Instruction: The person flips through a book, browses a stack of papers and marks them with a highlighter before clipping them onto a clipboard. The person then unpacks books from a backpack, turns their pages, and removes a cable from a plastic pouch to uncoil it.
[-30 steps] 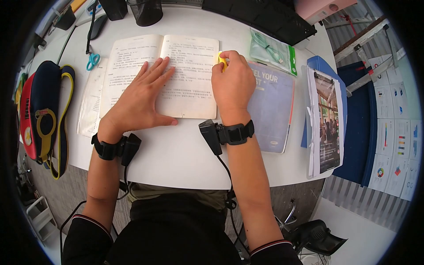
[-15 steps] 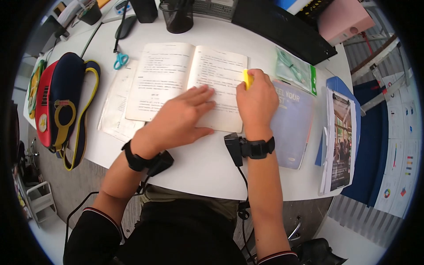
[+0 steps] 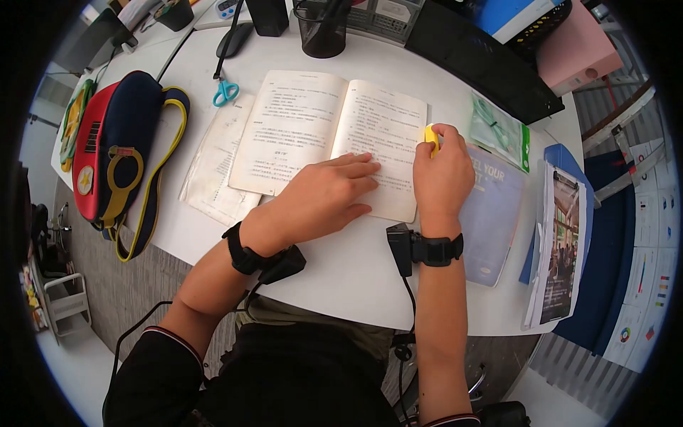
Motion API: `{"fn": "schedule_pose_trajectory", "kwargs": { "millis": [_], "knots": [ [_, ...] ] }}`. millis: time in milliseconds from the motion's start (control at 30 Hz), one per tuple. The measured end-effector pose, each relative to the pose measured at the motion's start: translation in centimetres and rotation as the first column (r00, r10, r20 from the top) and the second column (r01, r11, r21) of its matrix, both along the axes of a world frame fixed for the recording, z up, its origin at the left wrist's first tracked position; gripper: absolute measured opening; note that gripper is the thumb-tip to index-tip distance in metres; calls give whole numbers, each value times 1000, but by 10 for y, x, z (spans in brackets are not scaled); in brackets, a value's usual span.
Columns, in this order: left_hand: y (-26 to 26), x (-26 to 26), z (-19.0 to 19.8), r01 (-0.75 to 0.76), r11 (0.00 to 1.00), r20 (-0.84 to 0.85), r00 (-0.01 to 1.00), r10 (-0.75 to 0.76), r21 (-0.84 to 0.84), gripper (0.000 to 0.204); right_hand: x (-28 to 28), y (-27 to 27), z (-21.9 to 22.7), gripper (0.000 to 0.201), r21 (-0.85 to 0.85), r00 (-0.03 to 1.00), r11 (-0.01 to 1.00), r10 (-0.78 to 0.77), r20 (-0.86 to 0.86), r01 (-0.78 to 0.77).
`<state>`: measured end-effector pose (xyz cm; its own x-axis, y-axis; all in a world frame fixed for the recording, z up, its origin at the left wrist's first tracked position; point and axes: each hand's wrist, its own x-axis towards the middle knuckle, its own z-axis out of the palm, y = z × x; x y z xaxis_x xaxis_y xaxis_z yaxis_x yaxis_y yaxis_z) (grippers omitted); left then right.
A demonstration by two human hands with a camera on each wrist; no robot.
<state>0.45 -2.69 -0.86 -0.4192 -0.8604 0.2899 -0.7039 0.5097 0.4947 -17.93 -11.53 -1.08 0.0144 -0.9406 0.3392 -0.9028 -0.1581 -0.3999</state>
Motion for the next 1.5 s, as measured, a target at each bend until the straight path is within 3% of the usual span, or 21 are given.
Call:
{"fn": "schedule_pose_trajectory", "kwargs": {
  "millis": [167, 233, 767, 1500],
  "knots": [
    [1, -2, -1, 24, 999, 0, 1000, -24, -24, 38, 1, -1, 0, 22, -15, 997, 1000, -1, 75, 2],
    [1, -2, -2, 26, 999, 4, 1000, -26, -24, 38, 1, -1, 0, 23, -88, 979, 996, 4, 203, 14],
    [0, -3, -3, 47, 999, 8, 999, -47, -16, 36, 1, 0, 3, 19, -36, 977, 999, 40, 208, -33],
    [1, -8, -8, 84, 993, 8, 996, -84, -84, 28, 2, 1, 3, 17, -42, 994, 998, 57, 90, -54]
  ]
}}
